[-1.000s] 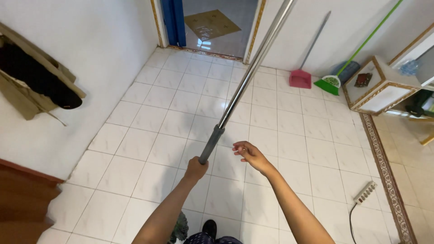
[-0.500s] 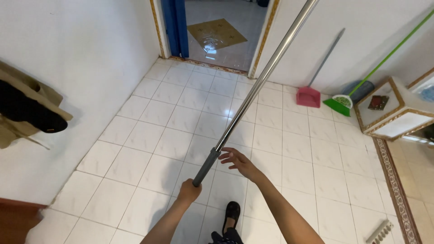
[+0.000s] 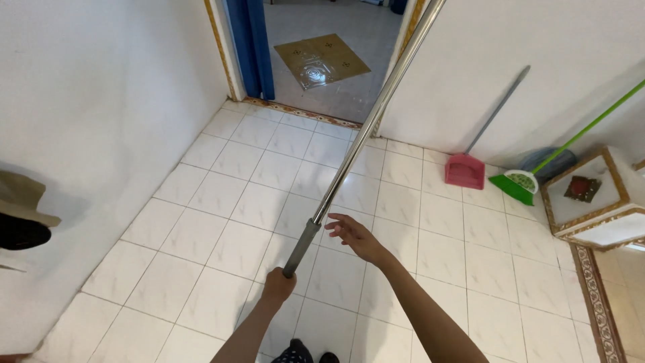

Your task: The person mops a tiled floor with a mop and then rinses it in a bucket in a utility area.

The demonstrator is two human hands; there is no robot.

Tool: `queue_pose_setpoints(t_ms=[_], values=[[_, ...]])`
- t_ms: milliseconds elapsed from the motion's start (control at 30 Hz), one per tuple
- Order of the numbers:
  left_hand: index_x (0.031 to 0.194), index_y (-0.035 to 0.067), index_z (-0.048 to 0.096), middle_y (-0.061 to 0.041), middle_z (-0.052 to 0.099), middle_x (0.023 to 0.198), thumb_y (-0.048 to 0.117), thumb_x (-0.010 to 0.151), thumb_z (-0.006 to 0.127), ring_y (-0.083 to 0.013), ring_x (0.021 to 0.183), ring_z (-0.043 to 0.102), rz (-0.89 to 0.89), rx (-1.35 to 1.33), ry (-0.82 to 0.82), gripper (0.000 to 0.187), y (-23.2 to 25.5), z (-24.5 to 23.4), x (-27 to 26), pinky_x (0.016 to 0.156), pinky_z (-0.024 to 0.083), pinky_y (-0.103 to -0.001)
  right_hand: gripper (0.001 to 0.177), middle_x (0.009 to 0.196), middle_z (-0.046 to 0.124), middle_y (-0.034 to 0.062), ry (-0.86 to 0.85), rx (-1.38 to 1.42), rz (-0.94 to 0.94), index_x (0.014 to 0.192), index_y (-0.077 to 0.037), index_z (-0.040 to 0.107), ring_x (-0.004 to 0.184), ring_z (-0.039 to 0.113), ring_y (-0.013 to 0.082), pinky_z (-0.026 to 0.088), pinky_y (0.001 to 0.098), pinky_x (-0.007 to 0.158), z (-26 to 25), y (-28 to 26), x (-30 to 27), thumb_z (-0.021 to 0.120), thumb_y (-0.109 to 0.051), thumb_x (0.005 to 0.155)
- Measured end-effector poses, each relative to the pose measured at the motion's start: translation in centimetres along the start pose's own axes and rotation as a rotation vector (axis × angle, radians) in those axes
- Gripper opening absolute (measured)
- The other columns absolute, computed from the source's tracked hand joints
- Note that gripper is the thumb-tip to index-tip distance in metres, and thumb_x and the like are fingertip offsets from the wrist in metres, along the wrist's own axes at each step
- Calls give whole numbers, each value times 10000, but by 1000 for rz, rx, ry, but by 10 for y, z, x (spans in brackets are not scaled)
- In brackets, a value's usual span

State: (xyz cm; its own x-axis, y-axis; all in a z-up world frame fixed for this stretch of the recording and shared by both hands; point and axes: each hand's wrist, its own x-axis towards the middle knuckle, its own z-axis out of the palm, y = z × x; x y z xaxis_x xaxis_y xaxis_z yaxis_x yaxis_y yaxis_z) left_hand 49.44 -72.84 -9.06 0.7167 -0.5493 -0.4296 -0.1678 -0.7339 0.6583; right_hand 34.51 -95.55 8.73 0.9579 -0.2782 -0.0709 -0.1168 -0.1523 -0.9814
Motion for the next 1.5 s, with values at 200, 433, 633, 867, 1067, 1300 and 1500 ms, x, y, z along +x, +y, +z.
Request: queue_pose_setpoints(t_ms=[200,433,633,867,1067,1300,1500], values=[[785,-67,660,-182,710,692,289,930,646,-288,636,714,24,-31,-3,385,55,4,111,586,559,-417,533,1295,675,16,26,60,70,1531,-198,419,1150,653,147,518,318,908,-42,31,98,488,-400,1042],[909,-42,655,-187,731,795,297,910,677,-284,716,717,23,-118,29,340,91,-22,268,625,566,-413,578,1317,676,33,31,51,45,1530,-177,425,1150,658,160,515,337,880,-106,41,258,510,-441,1023],[949,-53,635,-175,720,808,336,933,665,-260,692,705,-47,-56,-67,390,150,-74,375,615,580,-418,696,1363,628,17,118,29,61,1513,-181,394,1202,644,160,558,352,923,-145,35,396,372,-641,991],[925,-50,666,-207,731,824,330,892,686,-318,740,730,32,-13,32,383,198,-101,490,654,594,-422,728,1119,728,45,149,126,55,1151,-180,540,1082,700,188,601,400,821,-197,21,507,234,-795,908],[913,-65,674,-233,742,842,349,897,685,-347,769,739,43,8,36,415,257,-109,585,675,596,-429,727,1093,686,38,141,187,34,1161,-175,541,1083,696,184,628,419,768,-274,39,599,270,-798,903],[934,-62,668,-232,739,844,355,891,686,-344,772,733,25,21,67,420,332,-70,704,679,593,-426,765,1172,710,78,-36,189,20,1223,-161,560,1118,692,211,601,404,910,-410,67,691,308,-803,890],[976,-39,669,-219,747,864,338,874,691,-329,787,739,-99,-73,48,391,405,-38,772,693,590,-419,737,1178,710,111,-203,134,-14,1205,-121,549,1098,698,221,598,410,950,-510,68,757,302,-761,936]])
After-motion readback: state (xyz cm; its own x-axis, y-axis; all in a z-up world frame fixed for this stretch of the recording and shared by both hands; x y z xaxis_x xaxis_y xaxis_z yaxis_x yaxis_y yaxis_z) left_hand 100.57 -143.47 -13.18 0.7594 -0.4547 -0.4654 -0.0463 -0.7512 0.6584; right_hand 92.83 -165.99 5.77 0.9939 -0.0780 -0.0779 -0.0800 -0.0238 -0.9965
